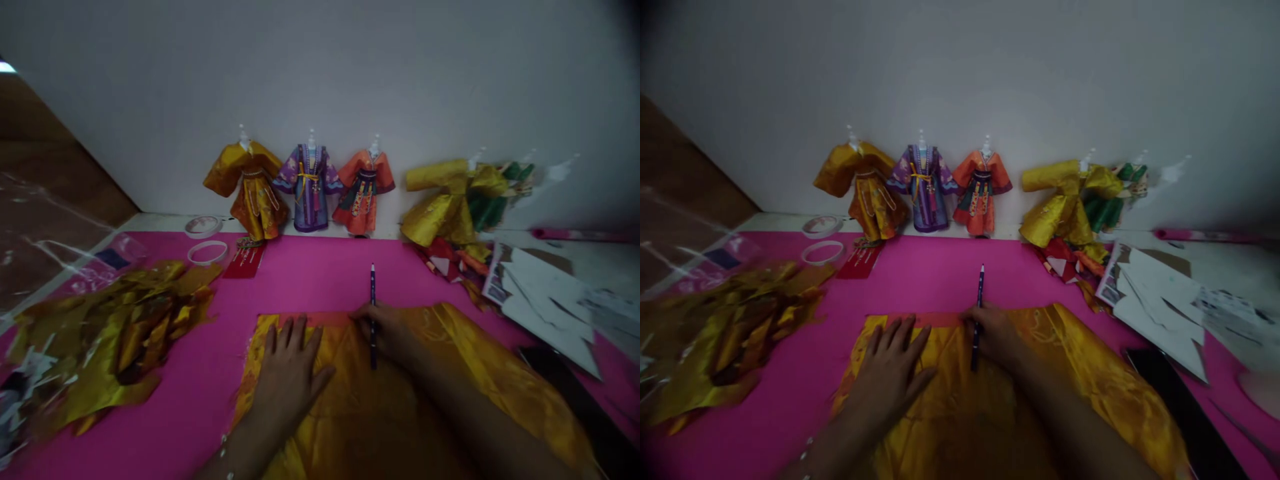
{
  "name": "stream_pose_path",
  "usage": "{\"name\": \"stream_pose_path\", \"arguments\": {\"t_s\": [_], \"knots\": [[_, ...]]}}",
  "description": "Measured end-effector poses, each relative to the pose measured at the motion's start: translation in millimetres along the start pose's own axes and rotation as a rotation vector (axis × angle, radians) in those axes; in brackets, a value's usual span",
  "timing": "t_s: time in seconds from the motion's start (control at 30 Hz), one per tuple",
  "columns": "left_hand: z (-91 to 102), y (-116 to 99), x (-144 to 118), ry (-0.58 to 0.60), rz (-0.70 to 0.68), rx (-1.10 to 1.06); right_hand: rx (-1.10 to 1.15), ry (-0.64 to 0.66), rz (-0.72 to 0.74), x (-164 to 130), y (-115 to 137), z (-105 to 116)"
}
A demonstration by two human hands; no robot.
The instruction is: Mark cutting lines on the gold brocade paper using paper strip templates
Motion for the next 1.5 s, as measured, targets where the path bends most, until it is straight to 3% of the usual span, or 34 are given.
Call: {"name": "stream_pose_path", "arguments": {"t_s": [0.37,0.67,1.07,1.5], "knots": [[-1.1,2.8,0.6,-0.091,-0.067,0.064,0.007,-0.043,-0.120,1.5,-10.1,3.9],[-0.3,3.2,-0.7,-0.104,-0.077,0.068,0.016,-0.053,-0.125,2.1,-9.6,5.8],[2.7,-1.6,-1.4,0.021,0.013,0.017,-0.019,0.027,-0.003,-4.0,-4.7,-1.8],[4.4,-2.1,-1.8,0.050,0.036,-0.016,-0.024,0.020,-0.020,-4.6,-4.5,-1.2]]}}
Point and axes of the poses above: each hand's wrist, its own x-axis towards the middle knuckle, its own z-axis out of the back of the hand, y = z × x, the point moved 5 cm from there along x, towards the middle knuckle, and after that the axes turned 12 degrees about -x, right-handed, at the moved point
